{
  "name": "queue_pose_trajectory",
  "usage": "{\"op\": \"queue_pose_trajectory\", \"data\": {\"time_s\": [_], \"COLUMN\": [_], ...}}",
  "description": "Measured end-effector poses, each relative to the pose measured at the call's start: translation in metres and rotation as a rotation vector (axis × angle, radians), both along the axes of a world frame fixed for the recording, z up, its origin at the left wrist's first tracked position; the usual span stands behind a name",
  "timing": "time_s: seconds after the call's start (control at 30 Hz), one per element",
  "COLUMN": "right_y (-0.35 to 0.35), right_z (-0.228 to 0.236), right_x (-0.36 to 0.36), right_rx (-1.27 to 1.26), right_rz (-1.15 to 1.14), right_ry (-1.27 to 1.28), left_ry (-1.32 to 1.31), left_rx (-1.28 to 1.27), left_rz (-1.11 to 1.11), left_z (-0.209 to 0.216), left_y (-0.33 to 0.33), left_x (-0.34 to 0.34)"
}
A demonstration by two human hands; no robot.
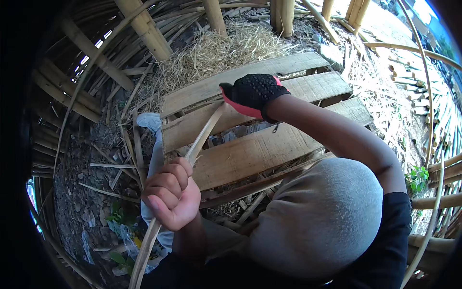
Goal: The person sits on the ground and uses a knife to repeatedly shave and sharpen a long thin bamboo stick. They hold the stick with the left hand and draw the knife along its length with the right hand, producing fine shavings. The stick is rotated and repositioned several times to work different sides.
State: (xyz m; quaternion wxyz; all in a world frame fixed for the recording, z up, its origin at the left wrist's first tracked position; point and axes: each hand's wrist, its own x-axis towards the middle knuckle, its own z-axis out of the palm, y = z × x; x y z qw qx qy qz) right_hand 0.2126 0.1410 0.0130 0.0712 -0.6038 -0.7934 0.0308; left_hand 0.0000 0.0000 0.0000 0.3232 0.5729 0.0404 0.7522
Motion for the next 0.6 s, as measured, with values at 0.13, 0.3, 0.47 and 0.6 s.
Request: {"op": "queue_pose_trajectory", "data": {"time_s": [0.13,0.3,0.47,0.6], "right_y": [0.028,0.023,0.006,0.007], "right_z": [-0.009,0.000,0.038,0.027], "right_x": [0.013,0.020,0.021,0.034], "right_rx": [-0.035,-0.083,-0.204,-0.073], "right_rz": [-0.106,-0.173,-0.317,0.047], "right_ry": [0.010,-0.047,0.099,0.096], "left_ry": [0.102,0.243,0.310,0.441], "left_rx": [0.040,0.096,0.068,0.095], "left_rz": [-0.059,-0.153,-0.110,-0.059], "left_z": [0.010,0.011,0.011,0.009], "left_y": [0.005,0.007,0.030,0.060], "left_x": [-0.022,-0.050,-0.070,-0.078]}}
